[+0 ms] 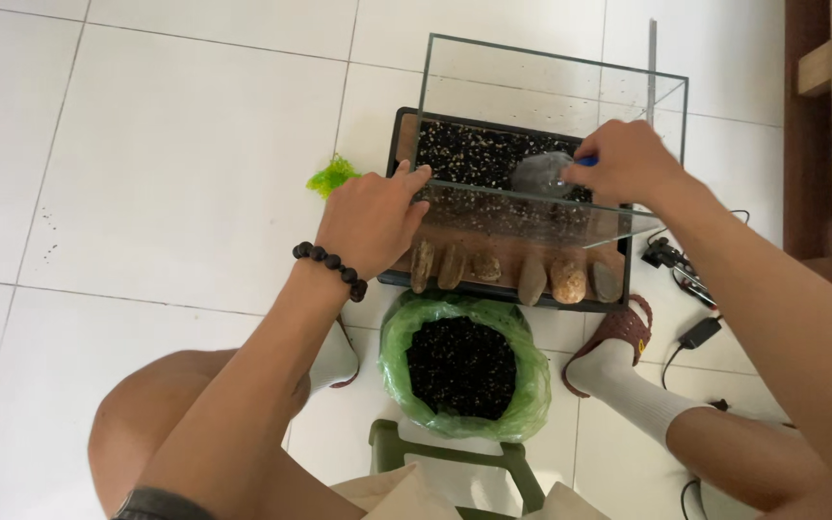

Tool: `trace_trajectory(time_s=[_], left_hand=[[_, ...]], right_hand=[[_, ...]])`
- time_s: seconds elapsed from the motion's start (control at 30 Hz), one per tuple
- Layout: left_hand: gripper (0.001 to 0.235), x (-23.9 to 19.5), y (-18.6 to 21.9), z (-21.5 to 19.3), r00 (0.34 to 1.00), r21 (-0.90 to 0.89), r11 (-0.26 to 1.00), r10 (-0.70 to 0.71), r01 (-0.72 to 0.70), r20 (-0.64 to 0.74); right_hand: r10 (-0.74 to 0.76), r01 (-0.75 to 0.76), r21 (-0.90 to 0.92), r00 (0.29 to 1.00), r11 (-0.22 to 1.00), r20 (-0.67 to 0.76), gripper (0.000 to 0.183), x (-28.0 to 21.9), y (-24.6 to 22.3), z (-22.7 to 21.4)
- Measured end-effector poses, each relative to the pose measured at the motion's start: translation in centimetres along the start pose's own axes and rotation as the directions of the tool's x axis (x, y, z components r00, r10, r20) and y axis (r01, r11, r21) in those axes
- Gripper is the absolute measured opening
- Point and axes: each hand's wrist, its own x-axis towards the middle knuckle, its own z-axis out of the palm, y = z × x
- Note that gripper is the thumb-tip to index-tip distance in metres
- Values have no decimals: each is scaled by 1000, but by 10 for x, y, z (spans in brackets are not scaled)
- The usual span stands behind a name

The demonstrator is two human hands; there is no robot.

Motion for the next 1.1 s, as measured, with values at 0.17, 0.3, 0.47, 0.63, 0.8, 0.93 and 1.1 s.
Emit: trace_trajectory(time_s=[0.17, 0.3, 0.47, 0.63, 0.8, 0.93, 1.1], left_hand=[[42, 6, -16, 32, 990, 0, 1000, 29, -29, -135], [41, 6, -16, 35, 993, -19, 1000, 4, -6, -116], [43, 7, -19, 37, 988, 21, 998, 54, -51, -146], [46, 5, -11, 22, 996, 34, 999, 16, -13, -88], [47, 3, -7, 16, 999, 26, 1000, -11, 12, -39], [48, -1, -2, 12, 999, 8, 1000, -12, 12, -34], [44, -6, 6, 1, 998, -21, 1000, -16, 15, -55]], right_hand=[[161, -152, 145, 986, 978, -52, 42, -60, -14, -62], [214, -86, 679, 971, 729, -107, 21, -116, 12, -63], [144, 92, 910, 976, 405, -163, 30, -183, 30, -41], [174, -195, 879, 976, 435, 131, 36, -204, 33, 72], [137, -452, 768, 887, 453, 441, 40, -195, 11, 227], [163, -362, 521, 907, 773, 388, 39, -176, 11, 358], [180, -365, 467, 902, 806, 393, 38, -144, -35, 427]])
